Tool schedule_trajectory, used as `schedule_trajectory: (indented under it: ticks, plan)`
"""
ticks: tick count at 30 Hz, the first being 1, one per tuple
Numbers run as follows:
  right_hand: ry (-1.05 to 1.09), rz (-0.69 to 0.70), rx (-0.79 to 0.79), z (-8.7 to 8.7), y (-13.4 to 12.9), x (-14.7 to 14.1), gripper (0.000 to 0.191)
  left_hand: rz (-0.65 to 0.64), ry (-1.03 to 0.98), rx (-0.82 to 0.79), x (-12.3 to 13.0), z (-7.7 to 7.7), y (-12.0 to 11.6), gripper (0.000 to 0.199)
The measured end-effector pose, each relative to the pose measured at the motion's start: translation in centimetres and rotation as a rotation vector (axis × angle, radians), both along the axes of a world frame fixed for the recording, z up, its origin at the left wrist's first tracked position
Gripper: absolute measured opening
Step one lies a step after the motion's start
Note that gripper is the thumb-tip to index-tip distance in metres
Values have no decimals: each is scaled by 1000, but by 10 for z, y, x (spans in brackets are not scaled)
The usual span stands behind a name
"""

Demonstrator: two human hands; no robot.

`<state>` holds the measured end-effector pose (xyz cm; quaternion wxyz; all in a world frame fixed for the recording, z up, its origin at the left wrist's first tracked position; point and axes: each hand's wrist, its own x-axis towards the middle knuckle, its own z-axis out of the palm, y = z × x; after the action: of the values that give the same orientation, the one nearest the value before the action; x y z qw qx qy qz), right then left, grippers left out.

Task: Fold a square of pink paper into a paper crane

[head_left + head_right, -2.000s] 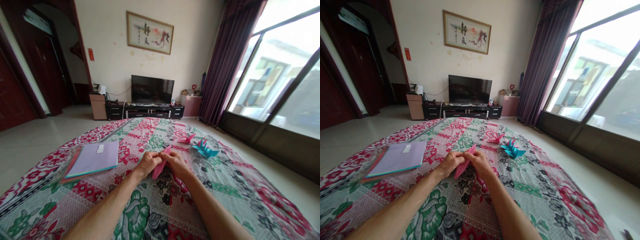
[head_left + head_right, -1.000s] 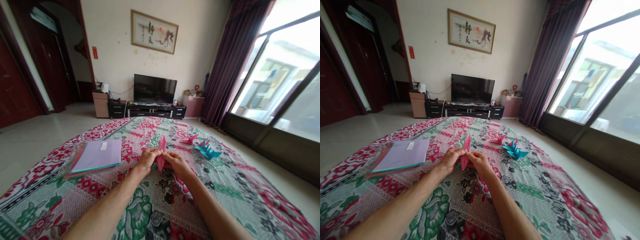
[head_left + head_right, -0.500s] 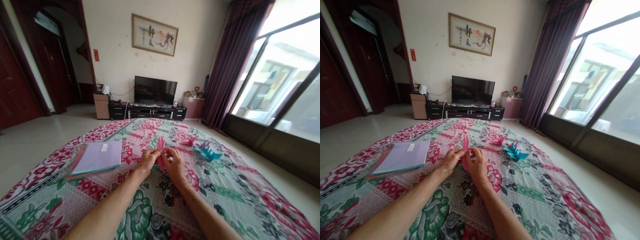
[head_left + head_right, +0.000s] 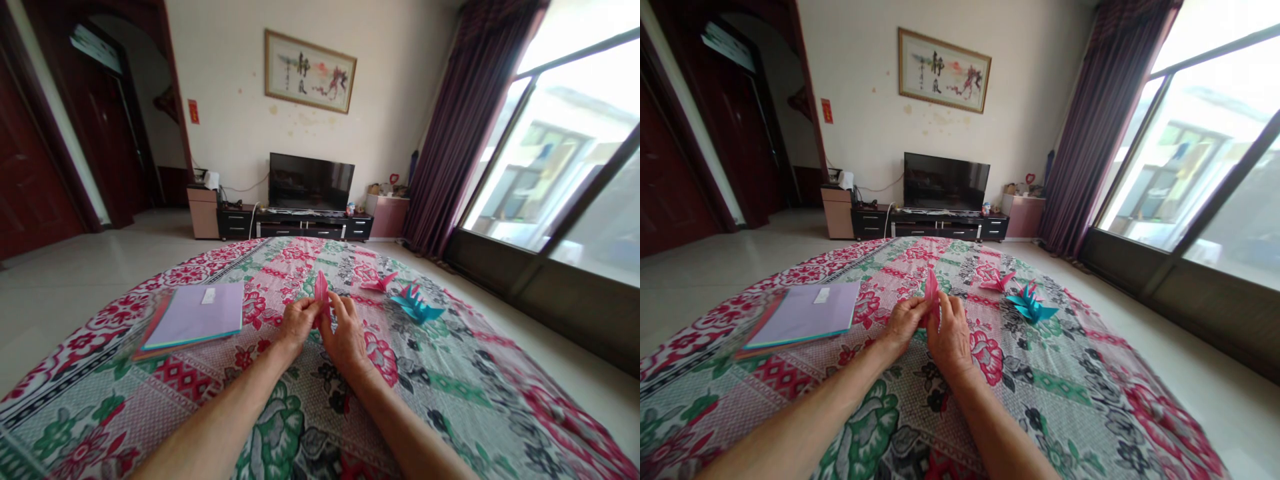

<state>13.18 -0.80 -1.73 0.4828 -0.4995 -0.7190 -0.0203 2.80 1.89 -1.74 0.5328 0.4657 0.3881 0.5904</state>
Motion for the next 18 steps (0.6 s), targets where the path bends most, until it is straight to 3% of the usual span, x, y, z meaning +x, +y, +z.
schedule_trajectory:
  ticks: [10,18]
  plan:
    - [24,31,66,5,-3,0,45,28,42,0,-1,4,-4,29]
    - [58,77,51,9,-1,1,29,46,101,11,-1,-2,0,30]
